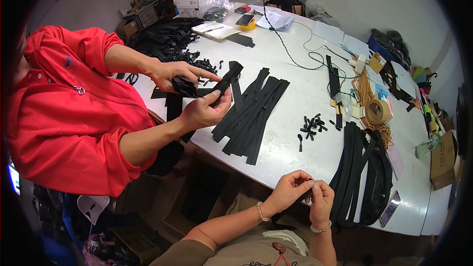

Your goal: Assembling plastic buckles onto black webbing straps at a workshop bench.

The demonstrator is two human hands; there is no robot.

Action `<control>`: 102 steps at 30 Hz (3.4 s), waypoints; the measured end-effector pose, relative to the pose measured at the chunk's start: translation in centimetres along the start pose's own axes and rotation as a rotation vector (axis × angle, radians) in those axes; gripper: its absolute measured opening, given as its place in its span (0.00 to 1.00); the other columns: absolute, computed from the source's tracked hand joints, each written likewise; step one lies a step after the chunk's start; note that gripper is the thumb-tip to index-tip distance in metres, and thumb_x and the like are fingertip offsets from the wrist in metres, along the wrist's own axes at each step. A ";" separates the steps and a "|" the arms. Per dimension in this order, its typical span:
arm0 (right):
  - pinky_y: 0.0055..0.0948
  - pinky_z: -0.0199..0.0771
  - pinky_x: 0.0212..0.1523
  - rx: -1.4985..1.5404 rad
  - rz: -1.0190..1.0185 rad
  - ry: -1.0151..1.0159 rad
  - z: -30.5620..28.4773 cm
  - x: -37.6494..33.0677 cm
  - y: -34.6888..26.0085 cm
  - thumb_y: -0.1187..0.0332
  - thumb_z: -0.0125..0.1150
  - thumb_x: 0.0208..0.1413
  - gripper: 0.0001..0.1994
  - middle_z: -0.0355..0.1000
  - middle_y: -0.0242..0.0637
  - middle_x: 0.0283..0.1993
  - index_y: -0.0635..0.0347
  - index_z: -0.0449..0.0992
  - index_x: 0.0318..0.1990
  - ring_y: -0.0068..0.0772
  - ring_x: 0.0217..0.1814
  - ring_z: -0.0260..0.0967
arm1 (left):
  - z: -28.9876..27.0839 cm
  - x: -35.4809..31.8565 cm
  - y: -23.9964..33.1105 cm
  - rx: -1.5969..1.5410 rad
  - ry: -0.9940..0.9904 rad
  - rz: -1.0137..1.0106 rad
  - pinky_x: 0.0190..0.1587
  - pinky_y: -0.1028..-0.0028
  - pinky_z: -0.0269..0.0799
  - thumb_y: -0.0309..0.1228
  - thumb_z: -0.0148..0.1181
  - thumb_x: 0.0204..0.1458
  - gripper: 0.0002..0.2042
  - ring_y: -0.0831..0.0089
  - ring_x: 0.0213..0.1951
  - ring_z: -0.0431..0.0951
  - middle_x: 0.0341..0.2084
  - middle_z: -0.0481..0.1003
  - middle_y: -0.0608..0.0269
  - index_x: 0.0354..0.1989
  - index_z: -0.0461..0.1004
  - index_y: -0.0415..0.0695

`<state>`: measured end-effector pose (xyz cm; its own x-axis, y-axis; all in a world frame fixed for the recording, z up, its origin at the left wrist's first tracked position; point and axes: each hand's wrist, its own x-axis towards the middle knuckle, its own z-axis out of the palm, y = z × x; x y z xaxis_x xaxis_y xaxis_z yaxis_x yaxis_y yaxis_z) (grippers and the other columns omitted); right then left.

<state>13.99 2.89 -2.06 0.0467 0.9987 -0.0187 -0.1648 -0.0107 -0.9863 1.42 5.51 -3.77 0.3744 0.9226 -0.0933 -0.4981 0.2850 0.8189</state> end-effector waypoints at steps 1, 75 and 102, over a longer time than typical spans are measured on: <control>0.13 0.56 0.20 0.002 -0.001 0.002 0.0 0.0 0.0 0.71 0.48 0.58 0.10 0.63 0.25 0.18 0.63 0.70 0.25 0.13 0.18 0.58 | 0.0 0.0 0.0 0.002 0.001 0.002 0.36 0.82 0.71 0.24 0.53 0.54 0.05 0.83 0.33 0.71 0.31 0.72 0.66 0.36 0.71 0.36; 0.13 0.56 0.22 0.090 -0.046 -0.043 -5.0 0.3 0.2 0.70 0.47 0.59 0.10 0.62 0.24 0.19 0.62 0.69 0.26 0.12 0.20 0.56 | 3.9 0.5 -0.2 0.229 0.054 -0.079 0.30 0.86 0.70 0.24 0.55 0.53 0.07 0.84 0.28 0.73 0.29 0.75 0.63 0.38 0.72 0.35; 0.19 0.67 0.28 0.643 0.213 0.202 -2.2 0.6 3.0 0.69 0.55 0.57 0.05 0.70 0.31 0.29 0.62 0.71 0.34 0.19 0.27 0.65 | 3.5 0.9 -4.4 0.094 0.254 0.235 0.36 0.83 0.67 0.25 0.47 0.58 0.03 0.82 0.35 0.71 0.36 0.73 0.62 0.39 0.64 0.42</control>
<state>15.69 3.40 -5.42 0.1202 0.9488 -0.2921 -0.7371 -0.1118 -0.6664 6.67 4.15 -5.49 0.0459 0.9987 -0.0238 -0.4691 0.0426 0.8821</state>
